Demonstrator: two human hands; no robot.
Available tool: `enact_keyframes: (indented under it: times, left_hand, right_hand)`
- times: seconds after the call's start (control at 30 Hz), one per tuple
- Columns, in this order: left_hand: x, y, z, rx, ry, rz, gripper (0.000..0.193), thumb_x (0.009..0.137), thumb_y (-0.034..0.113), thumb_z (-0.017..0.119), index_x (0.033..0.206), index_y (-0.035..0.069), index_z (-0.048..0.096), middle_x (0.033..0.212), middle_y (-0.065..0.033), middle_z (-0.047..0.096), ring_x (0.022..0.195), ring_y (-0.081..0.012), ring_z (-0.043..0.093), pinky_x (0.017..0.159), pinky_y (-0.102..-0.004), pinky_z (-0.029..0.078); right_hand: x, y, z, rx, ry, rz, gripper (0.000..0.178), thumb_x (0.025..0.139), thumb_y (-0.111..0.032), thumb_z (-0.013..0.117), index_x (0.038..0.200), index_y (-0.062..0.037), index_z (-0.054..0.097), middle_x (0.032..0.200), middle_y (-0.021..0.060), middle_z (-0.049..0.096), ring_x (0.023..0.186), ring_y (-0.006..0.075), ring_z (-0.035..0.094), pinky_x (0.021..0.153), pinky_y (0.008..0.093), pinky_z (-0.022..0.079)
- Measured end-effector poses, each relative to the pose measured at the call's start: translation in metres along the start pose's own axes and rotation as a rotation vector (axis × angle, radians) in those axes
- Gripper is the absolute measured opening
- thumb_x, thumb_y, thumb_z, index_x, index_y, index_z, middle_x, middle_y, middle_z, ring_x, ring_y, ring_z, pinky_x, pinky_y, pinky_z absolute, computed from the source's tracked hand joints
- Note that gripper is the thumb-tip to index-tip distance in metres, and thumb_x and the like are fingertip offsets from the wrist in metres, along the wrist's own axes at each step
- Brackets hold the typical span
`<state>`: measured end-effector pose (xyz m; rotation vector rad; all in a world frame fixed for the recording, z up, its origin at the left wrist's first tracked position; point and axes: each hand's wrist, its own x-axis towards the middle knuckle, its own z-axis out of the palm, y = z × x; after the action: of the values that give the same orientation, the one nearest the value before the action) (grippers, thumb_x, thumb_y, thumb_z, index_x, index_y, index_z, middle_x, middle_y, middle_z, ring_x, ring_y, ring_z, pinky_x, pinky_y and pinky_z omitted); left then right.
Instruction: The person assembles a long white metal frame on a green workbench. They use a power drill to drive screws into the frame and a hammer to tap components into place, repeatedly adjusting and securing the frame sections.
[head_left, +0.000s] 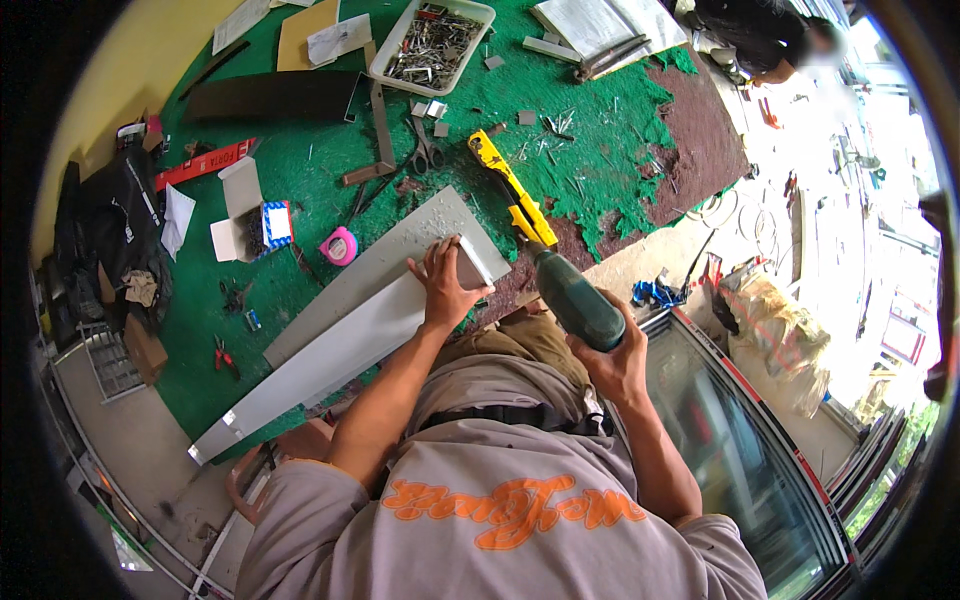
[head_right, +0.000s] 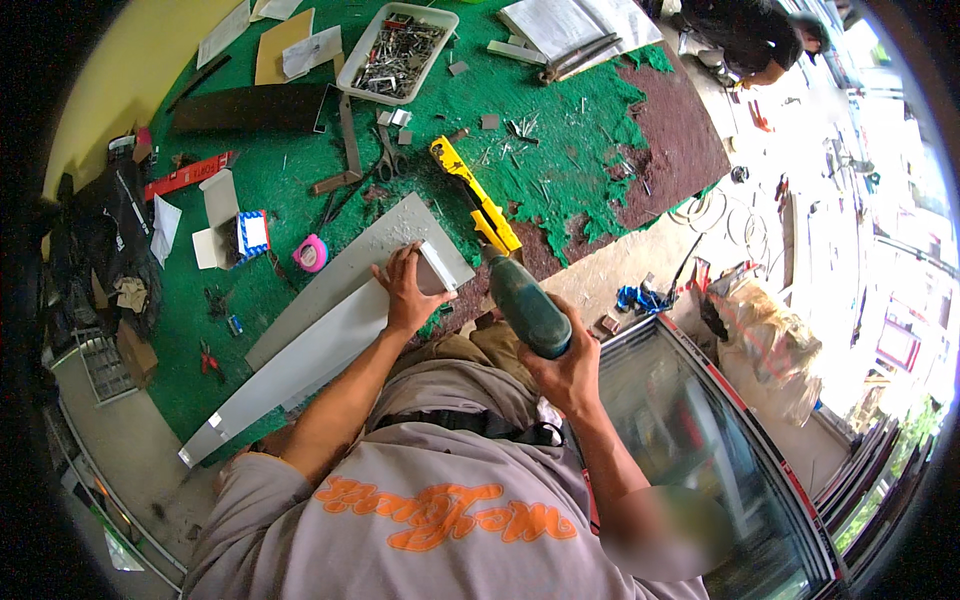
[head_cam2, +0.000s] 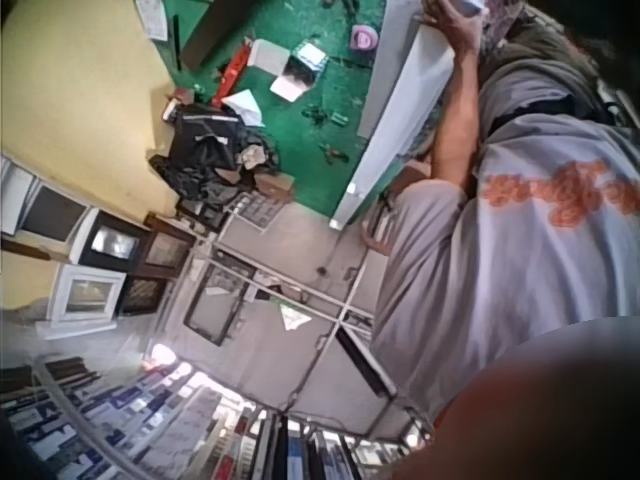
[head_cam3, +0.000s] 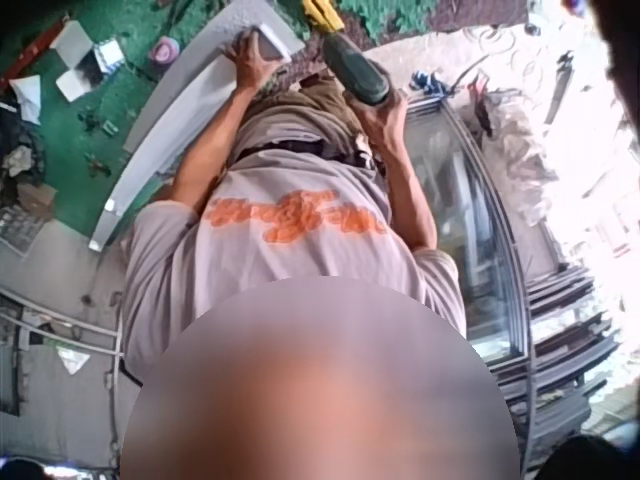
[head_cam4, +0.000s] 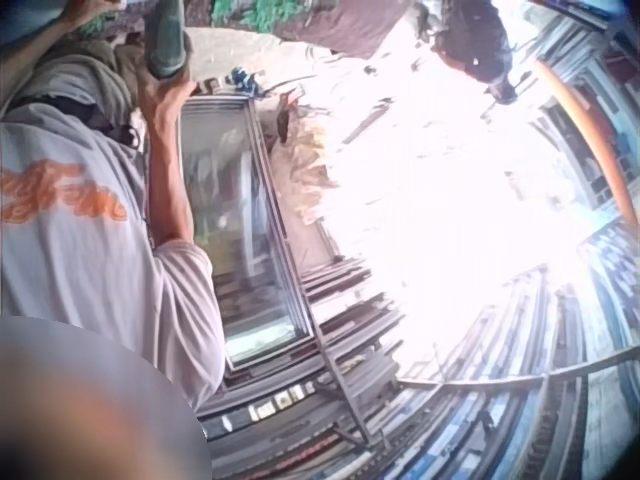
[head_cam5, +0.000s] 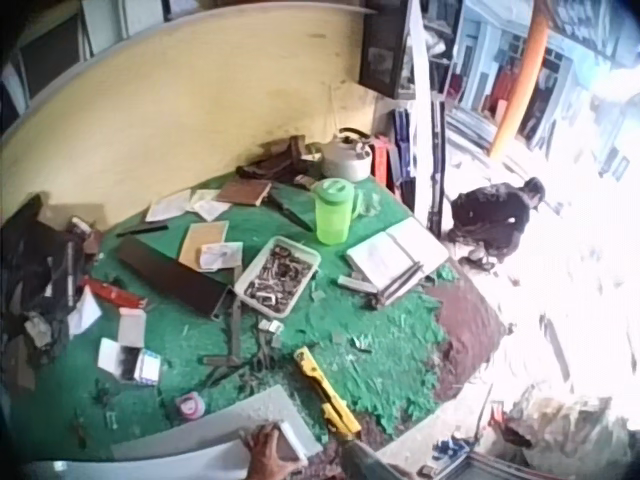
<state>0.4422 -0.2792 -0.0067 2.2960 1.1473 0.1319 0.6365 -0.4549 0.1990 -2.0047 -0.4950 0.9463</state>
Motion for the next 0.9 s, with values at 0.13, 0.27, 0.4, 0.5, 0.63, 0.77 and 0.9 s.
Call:
enact_keyframes:
  times: [0.13, 0.27, 0.4, 0.5, 0.63, 0.77, 0.9]
  left_hand:
    - [-0.001, 0.001, 0.001, -0.006, 0.004, -0.006, 0.115, 0.056, 0.038, 0.095, 0.15, 0.013, 0.034, 0.153, -0.0043, 0.039, 0.145, -0.0316, 0.029, 0.113, -0.0769, 0.007]
    - [-0.002, -0.001, 0.002, -0.002, 0.031, 0.006, 0.115, 0.056, 0.037, 0.095, 0.15, 0.012, 0.034, 0.152, -0.0048, 0.039, 0.145, -0.0314, 0.029, 0.113, -0.0762, 0.008]
    - [-0.003, -0.004, 0.004, 0.023, 0.069, 0.025, 0.113, 0.055, 0.036, 0.095, 0.148, 0.011, 0.038, 0.151, -0.0056, 0.04, 0.144, -0.0321, 0.03, 0.113, -0.0756, 0.01]
    - [-0.003, -0.004, 0.005, 0.026, 0.05, 0.014, 0.112, 0.054, 0.038, 0.094, 0.148, 0.01, 0.039, 0.15, -0.0061, 0.04, 0.144, -0.033, 0.03, 0.114, -0.0751, 0.01]
    - [-0.004, -0.003, 0.002, 0.0, 0.044, 0.007, 0.11, 0.056, 0.043, 0.092, 0.147, 0.01, 0.039, 0.149, -0.0069, 0.041, 0.145, -0.0331, 0.029, 0.114, -0.0752, 0.009]
    - [-0.005, -0.003, 0.001, -0.036, 0.054, 0.014, 0.109, 0.057, 0.042, 0.092, 0.148, 0.01, 0.039, 0.149, -0.0072, 0.041, 0.144, -0.0336, 0.03, 0.114, -0.0752, 0.009]
    - [-0.005, -0.003, 0.001, -0.093, 0.065, 0.016, 0.107, 0.059, 0.04, 0.092, 0.147, 0.009, 0.039, 0.148, -0.0077, 0.041, 0.144, -0.0345, 0.031, 0.114, -0.0752, 0.008]
  right_hand:
    - [-0.011, -0.03, 0.003, -0.051, -0.127, -0.04, 0.067, 0.072, -0.012, 0.08, 0.133, 0.0009, 0.056, 0.113, 0.0148, 0.071, 0.104, 0.0181, 0.067, 0.095, 0.0329, 0.051]
    - [-0.019, -0.056, 0.015, -0.18, -0.251, -0.114, 0.071, 0.073, -0.017, 0.081, 0.137, -0.0035, 0.054, 0.117, 0.021, 0.07, 0.11, 0.0283, 0.07, 0.096, 0.0388, 0.053]
    - [-0.016, -0.068, 0.041, -0.372, -0.279, -0.07, 0.068, 0.073, -0.018, 0.08, 0.135, -0.0036, 0.056, 0.115, 0.0198, 0.071, 0.109, 0.028, 0.07, 0.095, 0.0384, 0.053]
    - [-0.011, -0.072, 0.054, -0.498, -0.279, -0.037, 0.066, 0.073, -0.02, 0.08, 0.134, -0.0063, 0.057, 0.113, 0.0211, 0.071, 0.108, 0.0326, 0.07, 0.094, 0.0406, 0.054]
    - [-0.006, -0.076, 0.061, -0.581, -0.274, -0.065, 0.065, 0.072, -0.02, 0.08, 0.132, -0.0071, 0.058, 0.109, 0.021, 0.072, 0.104, 0.0339, 0.071, 0.091, 0.0425, 0.055]
    - [-0.006, -0.078, 0.063, -0.594, -0.309, -0.081, 0.071, 0.073, -0.028, 0.08, 0.137, -0.0126, 0.054, 0.105, 0.0233, 0.072, 0.099, 0.0415, 0.069, 0.088, 0.0489, 0.054]
    - [-0.011, -0.077, 0.066, -0.627, -0.307, -0.06, 0.07, 0.074, -0.029, 0.08, 0.137, -0.0122, 0.054, 0.105, 0.0223, 0.072, 0.099, 0.0404, 0.069, 0.088, 0.0485, 0.054]
